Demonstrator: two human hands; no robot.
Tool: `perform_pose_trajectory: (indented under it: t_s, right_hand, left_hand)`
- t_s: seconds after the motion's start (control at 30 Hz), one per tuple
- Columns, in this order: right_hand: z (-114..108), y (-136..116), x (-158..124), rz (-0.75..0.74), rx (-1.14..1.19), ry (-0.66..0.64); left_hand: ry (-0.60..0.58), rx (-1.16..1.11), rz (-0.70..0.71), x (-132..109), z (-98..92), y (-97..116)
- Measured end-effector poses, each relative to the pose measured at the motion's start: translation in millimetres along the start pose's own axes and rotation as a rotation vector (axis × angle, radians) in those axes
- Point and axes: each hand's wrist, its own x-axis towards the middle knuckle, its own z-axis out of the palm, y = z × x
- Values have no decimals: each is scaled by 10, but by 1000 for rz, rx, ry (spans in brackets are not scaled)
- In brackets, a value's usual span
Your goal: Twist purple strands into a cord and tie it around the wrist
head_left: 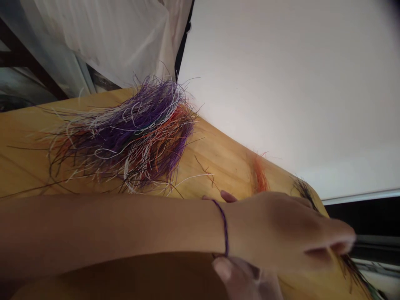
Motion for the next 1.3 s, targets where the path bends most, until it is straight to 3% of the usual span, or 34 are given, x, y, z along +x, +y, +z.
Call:
perform_pose_trajectory:
  t_s: [0.17, 0.3, 0.53, 0.77, 1.0, 1.13, 1.3]
  right_hand:
    - [59, 56, 145, 88, 164, -69]
    - [109, 102, 179, 105, 302, -53]
    - [62, 3, 243, 47, 192, -71]
    - [66, -26, 242, 56, 157, -15]
    - [89, 11, 217, 139, 216, 147]
    - [46, 4, 214, 16, 96, 129]
    - [46, -10, 193, -186, 29, 12]
  left_hand:
    - [62, -47, -149, -13, 27, -214]
    - [105, 58, -67, 15, -17, -234]
    - [177, 20, -40, 25, -90, -120]
    - [118, -483, -225, 83, -56, -134]
    - [144, -691, -328, 164, -86, -252]
    - [147, -756, -370, 181, -119, -352]
    - [103, -830, -401, 167, -117, -395]
